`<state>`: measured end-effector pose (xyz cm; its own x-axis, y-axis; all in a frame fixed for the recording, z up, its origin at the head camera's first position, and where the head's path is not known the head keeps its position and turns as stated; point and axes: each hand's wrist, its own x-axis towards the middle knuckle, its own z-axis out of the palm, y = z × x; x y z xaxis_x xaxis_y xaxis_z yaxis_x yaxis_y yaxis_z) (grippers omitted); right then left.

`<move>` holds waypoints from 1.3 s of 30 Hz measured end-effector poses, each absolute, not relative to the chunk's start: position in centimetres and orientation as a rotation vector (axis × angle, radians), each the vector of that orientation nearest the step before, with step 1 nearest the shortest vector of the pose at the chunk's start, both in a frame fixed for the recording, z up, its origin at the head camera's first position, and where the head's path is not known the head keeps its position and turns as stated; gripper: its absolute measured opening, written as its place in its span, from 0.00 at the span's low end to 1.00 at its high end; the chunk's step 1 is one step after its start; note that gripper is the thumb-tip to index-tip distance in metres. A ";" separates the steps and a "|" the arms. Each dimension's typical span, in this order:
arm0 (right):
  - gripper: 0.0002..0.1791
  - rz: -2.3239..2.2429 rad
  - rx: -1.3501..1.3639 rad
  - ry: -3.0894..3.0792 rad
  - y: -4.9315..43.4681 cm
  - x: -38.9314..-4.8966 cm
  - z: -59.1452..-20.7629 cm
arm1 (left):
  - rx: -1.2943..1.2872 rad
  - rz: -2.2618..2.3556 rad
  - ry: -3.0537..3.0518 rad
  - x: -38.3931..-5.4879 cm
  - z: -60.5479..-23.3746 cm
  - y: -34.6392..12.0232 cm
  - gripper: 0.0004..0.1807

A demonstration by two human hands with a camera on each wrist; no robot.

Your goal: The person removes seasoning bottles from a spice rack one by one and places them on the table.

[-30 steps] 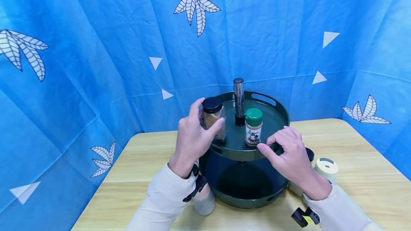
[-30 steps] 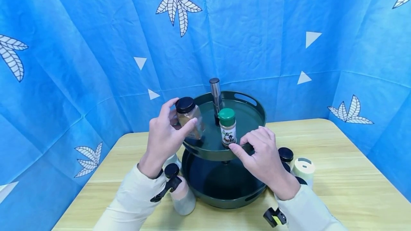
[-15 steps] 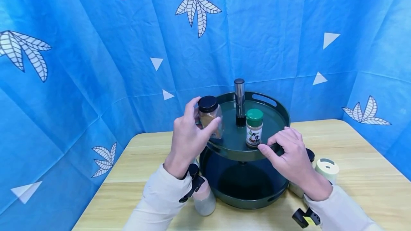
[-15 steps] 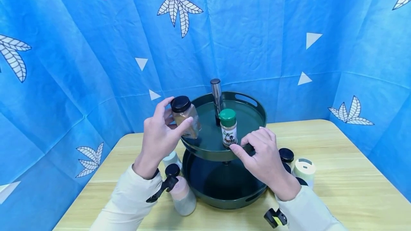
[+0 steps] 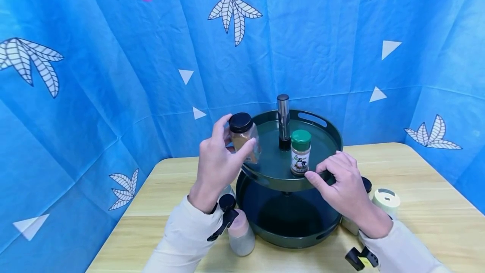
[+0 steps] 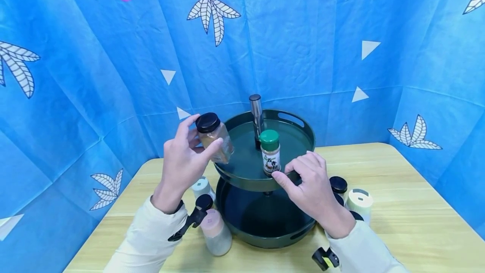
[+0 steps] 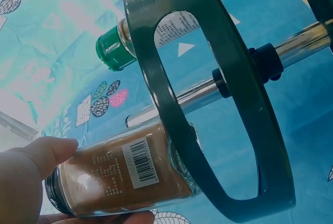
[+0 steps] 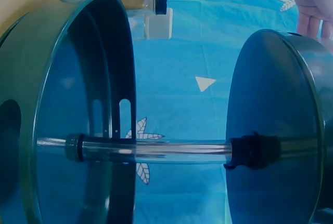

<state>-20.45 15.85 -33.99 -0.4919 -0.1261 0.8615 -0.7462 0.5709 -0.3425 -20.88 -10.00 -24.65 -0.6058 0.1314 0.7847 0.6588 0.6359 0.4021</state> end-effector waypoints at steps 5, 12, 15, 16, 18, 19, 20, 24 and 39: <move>0.27 0.929 0.699 -1.955 15.8 -20.5 -34.0 | -0.614 -0.885 -2.093 -20.8 -24.7 -10.5 0.36; 0.27 0.928 0.702 -1.947 15.8 -20.5 -34.0 | -0.598 -0.884 -2.093 -20.4 -24.6 -11.1 0.36; 0.26 0.928 0.699 -1.952 15.8 -20.4 -34.0 | -0.585 -0.883 -2.094 -20.3 -24.6 -11.4 0.36; 0.26 0.929 0.698 -1.954 15.8 -20.4 -34.0 | -0.581 -0.883 -2.095 -20.3 -24.6 -11.5 0.36; 0.26 0.931 0.696 -1.956 15.8 -20.4 -34.0 | -0.576 -0.880 -2.095 -20.2 -24.7 -11.6 0.36; 0.26 0.932 0.696 -1.956 15.8 -20.4 -34.0 | -0.573 -0.881 -2.095 -20.2 -24.7 -11.7 0.36; 0.25 0.933 0.696 -1.956 15.8 -20.4 -34.0 | -0.569 -0.879 -2.095 -20.1 -24.7 -11.8 0.36; 0.25 0.931 0.697 -1.952 15.9 -20.4 -34.0 | -0.558 -0.880 -2.096 -20.1 -24.9 -12.1 0.36; 0.26 0.929 0.699 -1.952 15.9 -20.4 -34.1 | -0.505 -0.875 -2.093 -19.5 -25.2 -13.2 0.36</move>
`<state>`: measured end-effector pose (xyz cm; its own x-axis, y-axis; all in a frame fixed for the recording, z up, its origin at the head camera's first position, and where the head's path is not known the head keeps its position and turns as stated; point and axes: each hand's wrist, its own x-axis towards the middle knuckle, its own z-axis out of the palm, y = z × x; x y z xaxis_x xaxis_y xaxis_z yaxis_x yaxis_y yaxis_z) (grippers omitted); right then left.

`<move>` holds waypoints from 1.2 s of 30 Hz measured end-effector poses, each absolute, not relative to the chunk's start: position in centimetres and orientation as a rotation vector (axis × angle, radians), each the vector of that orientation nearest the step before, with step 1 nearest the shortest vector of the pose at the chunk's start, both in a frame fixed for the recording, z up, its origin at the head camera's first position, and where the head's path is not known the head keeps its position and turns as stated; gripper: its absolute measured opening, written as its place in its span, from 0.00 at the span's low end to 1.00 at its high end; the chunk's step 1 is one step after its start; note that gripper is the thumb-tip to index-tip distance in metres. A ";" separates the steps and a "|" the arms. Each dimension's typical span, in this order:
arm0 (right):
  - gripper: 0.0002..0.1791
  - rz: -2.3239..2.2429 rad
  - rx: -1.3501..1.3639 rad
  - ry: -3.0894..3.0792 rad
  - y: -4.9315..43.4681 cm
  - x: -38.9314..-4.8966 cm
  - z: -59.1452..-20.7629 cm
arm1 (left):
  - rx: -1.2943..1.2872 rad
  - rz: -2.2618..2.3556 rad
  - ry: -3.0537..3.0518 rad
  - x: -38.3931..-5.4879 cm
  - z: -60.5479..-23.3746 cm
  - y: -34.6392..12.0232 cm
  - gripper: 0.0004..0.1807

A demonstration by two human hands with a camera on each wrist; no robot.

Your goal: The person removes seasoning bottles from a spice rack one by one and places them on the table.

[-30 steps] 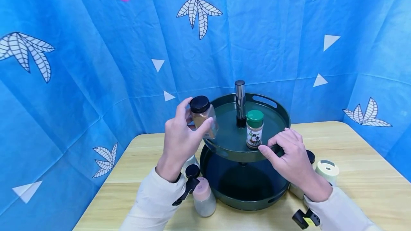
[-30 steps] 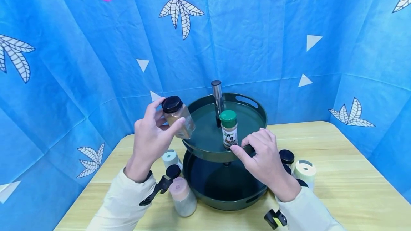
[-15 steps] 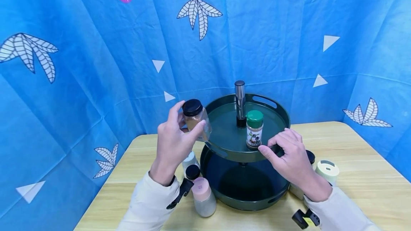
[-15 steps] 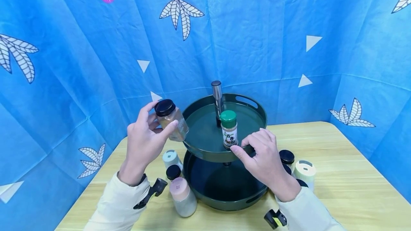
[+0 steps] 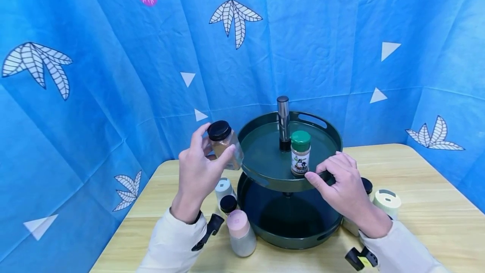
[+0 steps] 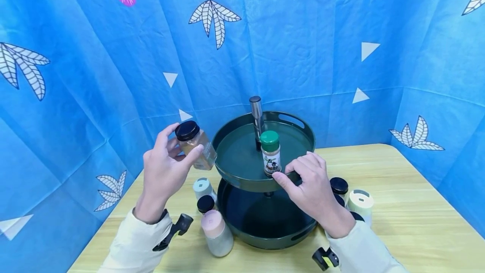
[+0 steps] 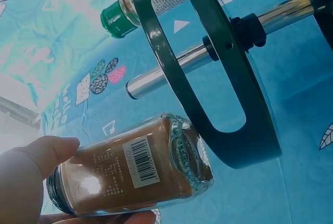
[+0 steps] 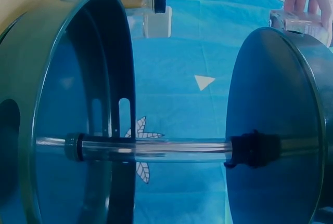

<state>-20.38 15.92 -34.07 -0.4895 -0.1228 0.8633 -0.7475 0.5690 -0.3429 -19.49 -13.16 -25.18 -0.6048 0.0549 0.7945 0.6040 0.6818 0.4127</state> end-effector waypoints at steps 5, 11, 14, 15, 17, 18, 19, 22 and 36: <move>0.25 0.931 0.698 -1.956 15.9 -20.4 -34.1 | -0.506 -0.872 -2.085 -19.5 -25.3 -13.7 0.36; 0.25 0.927 0.701 -1.956 15.9 -20.4 -34.2 | -0.492 -0.864 -2.080 -19.3 -25.6 -14.3 0.36; 0.26 0.921 0.701 -1.953 15.9 -20.5 -34.2 | -0.491 -0.877 -2.090 -19.3 -25.7 -14.6 0.36; 0.27 0.919 0.702 -1.951 15.9 -20.5 -34.2 | -0.491 -0.882 -2.094 -19.2 -25.8 -14.6 0.36; 0.27 0.916 0.703 -1.947 15.9 -20.5 -34.2 | -0.494 -0.889 -2.100 -19.3 -25.9 -14.8 0.36; 0.27 0.917 0.704 -1.945 16.0 -20.5 -34.2 | -0.496 -0.891 -2.101 -19.3 -26.0 -14.8 0.36; 0.27 0.919 0.707 -1.943 16.0 -20.5 -34.2 | -0.497 -0.890 -2.102 -19.3 -26.0 -14.9 0.36; 0.27 0.922 0.708 -1.940 16.0 -20.5 -34.2 | -0.494 -0.880 -2.103 -19.3 -26.3 -15.1 0.35; 0.28 0.920 0.718 -1.926 16.0 -20.7 -34.2 | -0.411 -0.840 -2.157 -19.4 -27.2 -16.4 0.36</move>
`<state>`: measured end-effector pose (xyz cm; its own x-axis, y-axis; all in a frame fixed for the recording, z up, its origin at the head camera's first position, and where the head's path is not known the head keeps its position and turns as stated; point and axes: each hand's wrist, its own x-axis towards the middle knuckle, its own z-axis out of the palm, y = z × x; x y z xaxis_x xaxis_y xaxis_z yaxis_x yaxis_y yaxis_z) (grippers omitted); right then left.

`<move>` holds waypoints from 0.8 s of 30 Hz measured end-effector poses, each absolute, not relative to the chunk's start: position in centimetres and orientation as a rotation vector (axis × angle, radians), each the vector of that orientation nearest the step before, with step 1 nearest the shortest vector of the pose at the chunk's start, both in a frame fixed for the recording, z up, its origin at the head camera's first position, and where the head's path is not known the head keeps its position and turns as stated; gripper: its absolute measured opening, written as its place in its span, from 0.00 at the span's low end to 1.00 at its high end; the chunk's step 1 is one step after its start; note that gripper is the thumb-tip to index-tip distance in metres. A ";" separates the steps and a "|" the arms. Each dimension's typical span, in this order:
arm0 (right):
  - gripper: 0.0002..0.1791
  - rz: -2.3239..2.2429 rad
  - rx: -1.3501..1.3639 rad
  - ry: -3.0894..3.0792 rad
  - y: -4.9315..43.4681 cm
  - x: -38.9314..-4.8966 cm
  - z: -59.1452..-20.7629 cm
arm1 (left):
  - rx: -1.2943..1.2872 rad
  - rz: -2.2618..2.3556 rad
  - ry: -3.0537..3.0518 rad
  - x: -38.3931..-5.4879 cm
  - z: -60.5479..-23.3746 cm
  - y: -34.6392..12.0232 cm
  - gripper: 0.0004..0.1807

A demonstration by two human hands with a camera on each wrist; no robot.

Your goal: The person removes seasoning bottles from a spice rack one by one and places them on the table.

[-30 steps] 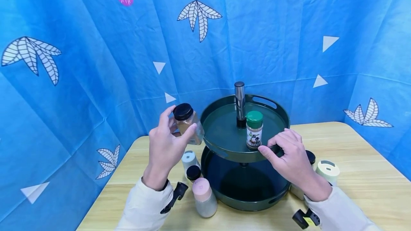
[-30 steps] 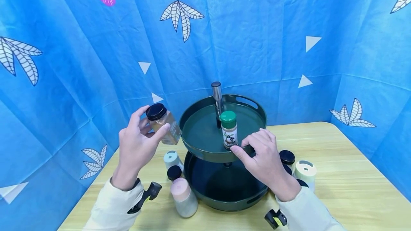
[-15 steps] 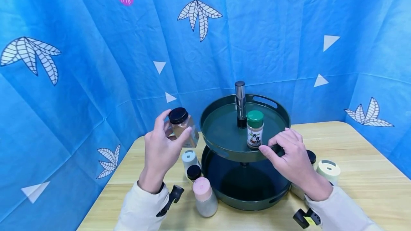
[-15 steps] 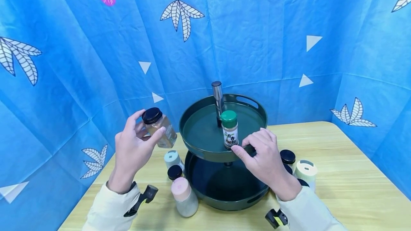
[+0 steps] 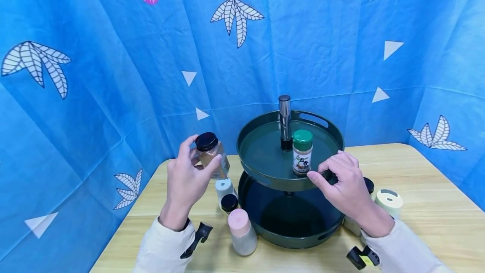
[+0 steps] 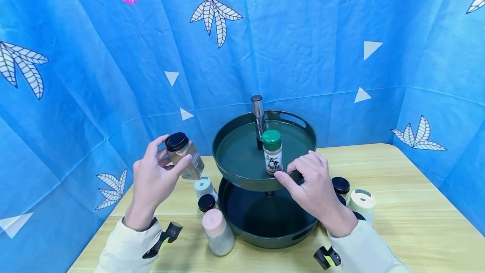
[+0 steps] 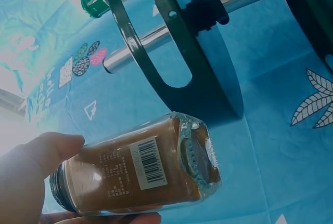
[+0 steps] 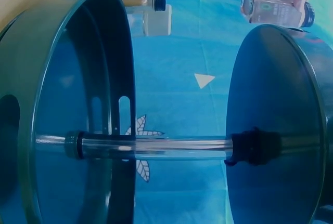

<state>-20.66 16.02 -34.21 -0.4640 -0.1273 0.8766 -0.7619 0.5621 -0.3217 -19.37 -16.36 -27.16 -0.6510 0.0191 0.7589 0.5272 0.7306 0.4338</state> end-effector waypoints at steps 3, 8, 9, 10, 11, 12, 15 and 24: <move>0.28 0.922 0.719 -1.930 16.0 -20.7 -34.2 | -0.399 -0.837 -2.164 -19.4 -27.4 -16.6 0.35; 0.28 0.917 0.716 -1.934 16.0 -20.6 -34.1 | -0.350 -0.837 -2.205 -19.3 -27.8 -16.9 0.35; 0.29 0.915 0.716 -1.935 16.0 -20.6 -34.1 | -0.340 -0.841 -2.212 -19.2 -27.8 -17.0 0.35; 0.29 0.914 0.716 -1.935 16.0 -20.6 -34.1 | -0.332 -0.844 -2.218 -19.2 -27.9 -17.0 0.35; 0.29 0.914 0.717 -1.935 16.0 -20.6 -34.1 | -0.327 -0.849 -2.222 -19.2 -28.0 -17.1 0.35; 0.29 0.914 0.718 -1.934 16.0 -20.6 -34.1 | -0.323 -0.853 -2.225 -19.2 -28.0 -17.1 0.35; 0.28 0.913 0.719 -1.932 16.0 -20.6 -34.1 | -0.315 -0.860 -2.234 -19.2 -28.1 -17.2 0.34; 0.27 0.924 0.714 -1.931 16.0 -20.6 -34.2 | -0.278 -0.863 -2.272 -19.2 -28.6 -17.7 0.33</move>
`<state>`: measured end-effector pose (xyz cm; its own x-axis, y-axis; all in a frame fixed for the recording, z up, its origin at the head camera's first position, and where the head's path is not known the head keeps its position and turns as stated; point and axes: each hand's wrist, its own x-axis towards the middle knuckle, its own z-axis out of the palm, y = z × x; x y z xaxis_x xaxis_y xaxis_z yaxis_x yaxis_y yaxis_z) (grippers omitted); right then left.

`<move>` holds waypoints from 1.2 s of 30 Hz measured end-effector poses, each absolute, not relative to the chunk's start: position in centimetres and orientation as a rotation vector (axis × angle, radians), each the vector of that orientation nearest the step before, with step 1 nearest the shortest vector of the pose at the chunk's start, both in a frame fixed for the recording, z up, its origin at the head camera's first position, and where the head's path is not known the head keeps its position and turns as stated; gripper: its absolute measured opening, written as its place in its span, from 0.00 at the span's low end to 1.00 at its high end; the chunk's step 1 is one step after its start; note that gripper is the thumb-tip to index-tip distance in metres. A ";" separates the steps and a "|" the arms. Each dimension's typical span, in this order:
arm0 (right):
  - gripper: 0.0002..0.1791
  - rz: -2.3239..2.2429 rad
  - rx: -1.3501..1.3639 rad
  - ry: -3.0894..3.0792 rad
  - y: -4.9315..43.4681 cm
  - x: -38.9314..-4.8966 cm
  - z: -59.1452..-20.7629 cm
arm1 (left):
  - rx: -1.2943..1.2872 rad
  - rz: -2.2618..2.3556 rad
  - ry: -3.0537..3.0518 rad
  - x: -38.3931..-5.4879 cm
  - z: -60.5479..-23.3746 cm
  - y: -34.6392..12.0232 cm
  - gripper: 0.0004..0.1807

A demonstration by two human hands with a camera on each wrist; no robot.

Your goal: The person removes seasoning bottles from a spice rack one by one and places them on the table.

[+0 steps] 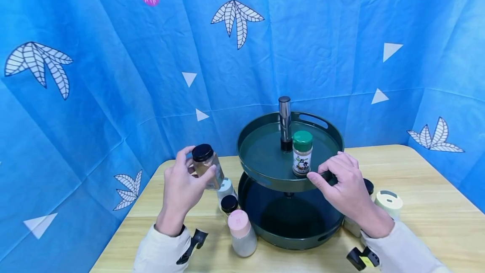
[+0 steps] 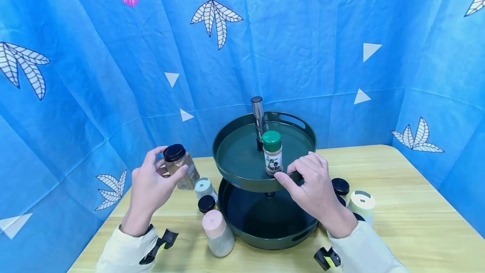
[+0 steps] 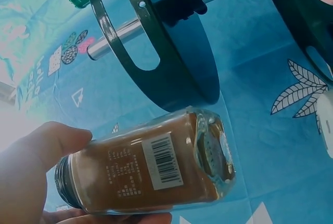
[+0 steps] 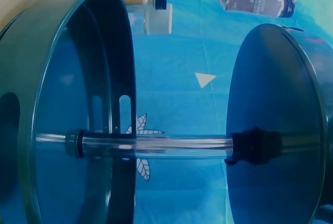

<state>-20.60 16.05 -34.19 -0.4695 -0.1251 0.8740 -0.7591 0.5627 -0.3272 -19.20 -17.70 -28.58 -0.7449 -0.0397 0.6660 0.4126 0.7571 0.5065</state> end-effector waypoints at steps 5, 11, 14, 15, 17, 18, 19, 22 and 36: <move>0.28 0.922 0.714 -1.929 16.1 -20.6 -34.1 | -0.232 -0.865 -2.304 -19.2 -28.9 -18.0 0.34; 0.28 0.915 0.715 -1.927 16.1 -20.6 -34.1 | -0.198 -0.876 -2.330 -19.3 -29.3 -18.1 0.33; 0.28 0.915 0.719 -1.925 16.1 -20.6 -34.1 | -0.177 -0.873 -2.346 -19.2 -29.4 -18.2 0.33; 0.28 0.915 0.720 -1.924 16.1 -20.6 -34.1 | -0.170 -0.873 -2.353 -19.2 -29.5 -18.3 0.33; 0.28 0.917 0.721 -1.923 16.0 -20.6 -34.1 | -0.154 -0.868 -2.371 -19.2 -29.6 -18.3 0.34; 0.28 0.917 0.721 -1.922 16.0 -20.6 -34.2 | -0.146 -0.865 -2.380 -19.2 -29.7 -18.4 0.34; 0.28 0.917 0.721 -1.921 16.0 -20.6 -34.2 | -0.141 -0.861 -2.388 -19.2 -29.8 -18.4 0.34; 0.28 0.917 0.719 -1.917 16.0 -20.7 -34.2 | -0.121 -0.859 -2.410 -19.2 -30.1 -18.6 0.34; 0.27 0.919 0.721 -1.910 16.1 -20.7 -34.3 | -0.062 -0.853 -2.454 -19.6 -30.8 -19.1 0.31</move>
<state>-20.66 16.05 -34.25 -0.4512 -0.1225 0.8840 -0.7673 0.5590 -0.3142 -19.55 -19.14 -30.83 -0.8551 -0.1282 0.5024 0.2113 0.7987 0.5634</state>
